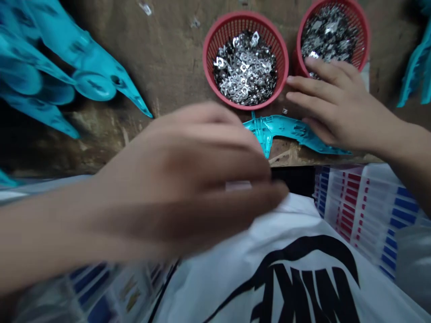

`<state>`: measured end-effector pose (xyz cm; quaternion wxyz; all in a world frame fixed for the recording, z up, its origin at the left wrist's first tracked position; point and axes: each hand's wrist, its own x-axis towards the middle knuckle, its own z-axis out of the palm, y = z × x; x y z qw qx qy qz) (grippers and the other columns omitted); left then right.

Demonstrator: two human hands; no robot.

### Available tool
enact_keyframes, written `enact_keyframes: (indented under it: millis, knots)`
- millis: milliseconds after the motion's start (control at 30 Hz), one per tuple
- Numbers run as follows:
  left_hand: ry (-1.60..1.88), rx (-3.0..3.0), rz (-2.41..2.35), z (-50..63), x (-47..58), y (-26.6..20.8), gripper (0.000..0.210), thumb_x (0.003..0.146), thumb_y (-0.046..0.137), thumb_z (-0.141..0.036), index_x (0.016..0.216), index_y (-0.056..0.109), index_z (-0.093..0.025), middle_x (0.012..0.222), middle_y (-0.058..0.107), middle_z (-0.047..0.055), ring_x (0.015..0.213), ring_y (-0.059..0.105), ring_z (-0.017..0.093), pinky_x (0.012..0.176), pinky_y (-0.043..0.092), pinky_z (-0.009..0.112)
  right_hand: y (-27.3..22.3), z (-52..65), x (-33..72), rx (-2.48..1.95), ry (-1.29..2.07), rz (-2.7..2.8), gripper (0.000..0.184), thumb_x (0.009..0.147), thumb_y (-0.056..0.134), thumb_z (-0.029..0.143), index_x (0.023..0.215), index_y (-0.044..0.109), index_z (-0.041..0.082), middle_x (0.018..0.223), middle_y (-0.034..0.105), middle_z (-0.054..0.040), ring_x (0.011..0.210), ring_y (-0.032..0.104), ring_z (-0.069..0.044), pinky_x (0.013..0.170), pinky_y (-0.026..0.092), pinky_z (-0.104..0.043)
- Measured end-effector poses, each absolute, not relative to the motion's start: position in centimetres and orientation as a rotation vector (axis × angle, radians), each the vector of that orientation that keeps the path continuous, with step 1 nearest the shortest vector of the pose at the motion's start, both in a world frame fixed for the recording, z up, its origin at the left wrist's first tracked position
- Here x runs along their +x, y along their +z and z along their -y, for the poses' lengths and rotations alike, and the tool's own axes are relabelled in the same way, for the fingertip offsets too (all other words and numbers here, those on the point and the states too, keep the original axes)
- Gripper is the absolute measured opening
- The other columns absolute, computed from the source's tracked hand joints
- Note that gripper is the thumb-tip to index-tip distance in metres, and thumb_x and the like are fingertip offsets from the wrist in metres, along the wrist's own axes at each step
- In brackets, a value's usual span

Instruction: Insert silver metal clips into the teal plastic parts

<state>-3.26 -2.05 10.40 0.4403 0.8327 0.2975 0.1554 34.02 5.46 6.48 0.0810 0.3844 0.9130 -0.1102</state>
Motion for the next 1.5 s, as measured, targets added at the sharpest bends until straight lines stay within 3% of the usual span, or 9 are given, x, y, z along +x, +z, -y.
enact_keyframes:
  millis: [133, 233, 333, 500, 733, 900, 1067, 1367, 1500]
  knots:
    - [0.358, 2.211, -0.919, -2.4, -3.2, 6.8, 0.052, 0.115, 0.078, -0.071, 0.149, 0.082, -0.032, 0.161, 0.084, 0.001, 0.182, 0.051, 0.040, 0.149, 0.050, 0.058, 6.1, -5.0, 33.5, 1.143, -0.415, -2.739, 0.069, 0.126, 0.054, 0.029, 0.195, 0.060, 0.037, 0.198, 0.061, -0.0088, 0.195, 0.041, -0.044, 0.154, 0.038, -0.078]
    - [0.226, 2.319, -1.139, -5.4, -2.8, 3.3, 0.059, 0.124, 0.066, -0.066, 0.170, 0.075, -0.029, 0.192, 0.065, -0.004, 0.190, 0.035, 0.043, 0.161, 0.022, 0.067, 6.1, -4.7, 33.3, 1.086, -0.428, -2.755, 0.076, 0.123, 0.057, 0.027, 0.196, 0.056, 0.047, 0.197, 0.063, -0.0006, 0.192, 0.047, -0.042, 0.151, 0.043, -0.079]
    - [0.206, 2.360, -1.194, -6.5, -2.7, 0.6, 0.066, 0.123, 0.062, -0.080, 0.175, 0.073, -0.040, 0.189, 0.065, -0.017, 0.190, 0.030, 0.038, 0.163, 0.010, 0.069, 6.2, -4.4, 33.2, 0.995, -0.385, -2.784, 0.076, 0.121, 0.056, 0.026, 0.196, 0.057, 0.043, 0.195, 0.065, -0.0011, 0.192, 0.046, -0.041, 0.149, 0.045, -0.078]
    - [0.259, 2.451, -1.125, -6.7, -3.3, -1.3, 0.073, 0.111, 0.073, -0.084, 0.174, 0.073, -0.047, 0.190, 0.071, 0.001, 0.188, 0.045, 0.049, 0.153, 0.022, 0.091, 6.7, -4.1, 33.1, 0.883, -0.254, -2.813, 0.077, 0.119, 0.055, 0.028, 0.195, 0.059, 0.042, 0.190, 0.070, -0.0032, 0.191, 0.047, -0.041, 0.142, 0.050, -0.075]
    - [0.176, 2.505, -1.082, -7.5, -3.7, -0.6, 0.089, 0.108, 0.072, -0.088, 0.185, 0.064, -0.043, 0.193, 0.069, 0.009, 0.187, 0.052, 0.056, 0.148, 0.031, 0.099, 6.6, -4.8, 33.4, 0.920, -0.217, -2.801, 0.063, 0.127, 0.046, 0.029, 0.187, 0.069, 0.028, 0.182, 0.076, -0.0099, 0.183, 0.058, -0.039, 0.139, 0.055, -0.065]
    - [0.084, 2.524, -1.125, -6.8, -2.8, 1.6, 0.078, 0.119, 0.064, -0.076, 0.185, 0.065, -0.036, 0.196, 0.064, 0.012, 0.193, 0.046, 0.050, 0.158, 0.027, 0.085, 5.4, -5.5, 34.3, 0.925, -0.302, -3.039, 0.054, 0.128, 0.050, 0.028, 0.173, 0.079, 0.021, 0.178, 0.076, -0.0188, 0.170, 0.067, -0.046, 0.129, 0.059, -0.066]
    - [-0.045, 2.589, -1.130, -6.4, -2.1, 2.6, 0.078, 0.120, 0.068, -0.063, 0.190, 0.060, -0.030, 0.203, 0.054, 0.014, 0.198, 0.037, 0.046, 0.162, 0.026, 0.073, 4.8, -6.1, 34.7, 0.948, -0.354, -3.201, 0.049, 0.133, 0.045, 0.032, 0.161, 0.082, 0.018, 0.168, 0.079, -0.0184, 0.152, 0.074, -0.040, 0.119, 0.061, -0.056]
    - [-0.110, 2.617, -1.172, -6.6, -2.4, 2.7, 0.074, 0.125, 0.056, -0.058, 0.191, 0.059, -0.023, 0.206, 0.050, 0.014, 0.199, 0.035, 0.042, 0.164, 0.027, 0.065, 4.6, -5.9, 34.9, 0.879, -0.474, -3.123, 0.048, 0.131, 0.046, 0.028, 0.155, 0.084, 0.013, 0.177, 0.070, -0.0261, 0.156, 0.074, -0.048, 0.121, 0.063, -0.067]
    - [-0.095, 2.611, -1.144, -6.7, -2.6, 2.6, 0.073, 0.126, 0.052, -0.057, 0.191, 0.059, -0.024, 0.204, 0.053, 0.014, 0.199, 0.036, 0.042, 0.164, 0.027, 0.069, 4.1, -6.0, 35.4, 0.841, -0.442, -3.166, 0.041, 0.128, 0.054, 0.027, 0.151, 0.085, 0.013, 0.177, 0.070, -0.0225, 0.153, 0.075, -0.044, 0.123, 0.063, -0.066]
